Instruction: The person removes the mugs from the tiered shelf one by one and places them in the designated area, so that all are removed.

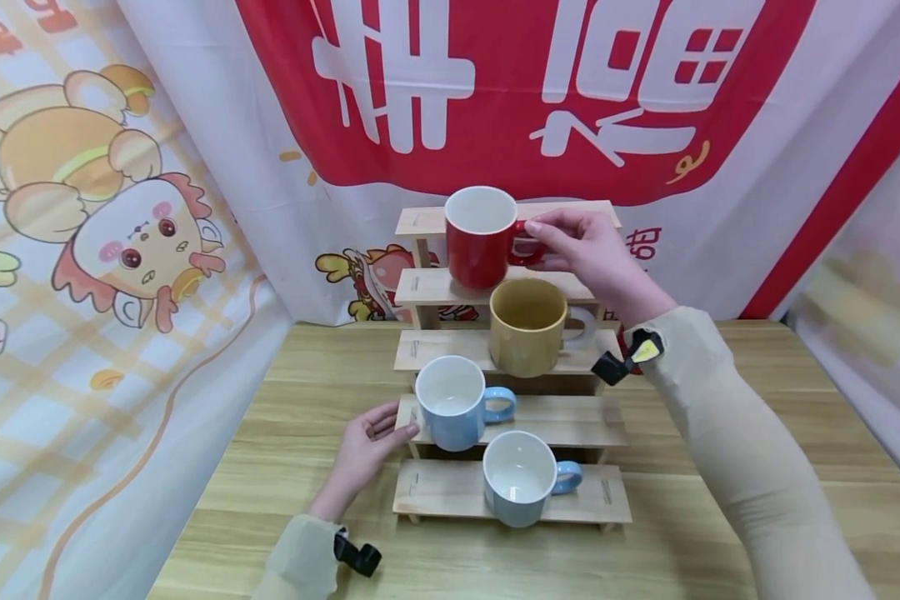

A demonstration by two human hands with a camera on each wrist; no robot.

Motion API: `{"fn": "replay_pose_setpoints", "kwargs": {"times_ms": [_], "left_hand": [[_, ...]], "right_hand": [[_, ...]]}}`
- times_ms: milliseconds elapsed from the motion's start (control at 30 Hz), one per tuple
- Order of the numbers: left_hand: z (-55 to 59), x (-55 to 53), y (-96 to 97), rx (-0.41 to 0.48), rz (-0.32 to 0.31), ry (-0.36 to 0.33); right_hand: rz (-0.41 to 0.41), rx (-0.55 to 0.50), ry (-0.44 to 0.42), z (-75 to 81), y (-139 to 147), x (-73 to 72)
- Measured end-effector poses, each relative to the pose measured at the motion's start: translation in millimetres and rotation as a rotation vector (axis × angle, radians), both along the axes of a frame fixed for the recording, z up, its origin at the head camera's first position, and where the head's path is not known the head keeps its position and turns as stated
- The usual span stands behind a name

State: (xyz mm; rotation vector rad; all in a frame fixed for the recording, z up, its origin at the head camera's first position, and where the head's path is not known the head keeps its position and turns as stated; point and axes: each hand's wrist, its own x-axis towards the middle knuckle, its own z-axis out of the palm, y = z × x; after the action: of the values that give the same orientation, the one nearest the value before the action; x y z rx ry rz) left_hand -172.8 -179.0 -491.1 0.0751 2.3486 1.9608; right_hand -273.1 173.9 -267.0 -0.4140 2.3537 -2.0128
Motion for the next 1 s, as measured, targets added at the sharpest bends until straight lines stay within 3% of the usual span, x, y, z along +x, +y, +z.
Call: {"fn": "replay_pose_setpoints", "kwargs": {"times_ms": [433, 667, 1000], "left_hand": [[-0.5, -0.3, -1.4, -0.002, 0.002, -0.002], [-0.4, -0.1, -1.2, -0.011, 0.004, -0.017], [0.5, 0.4, 0.0, -0.016, 0.005, -0.007]], "right_hand": [[-0.127, -0.077, 0.012, 19.6, 57.4, 25.8], [-0.195, -0.196, -0.022, 16.9, 96.1, 40.9], [-0.353, -0.259, -0.047, 6.3, 156.0, 61.0]]}}
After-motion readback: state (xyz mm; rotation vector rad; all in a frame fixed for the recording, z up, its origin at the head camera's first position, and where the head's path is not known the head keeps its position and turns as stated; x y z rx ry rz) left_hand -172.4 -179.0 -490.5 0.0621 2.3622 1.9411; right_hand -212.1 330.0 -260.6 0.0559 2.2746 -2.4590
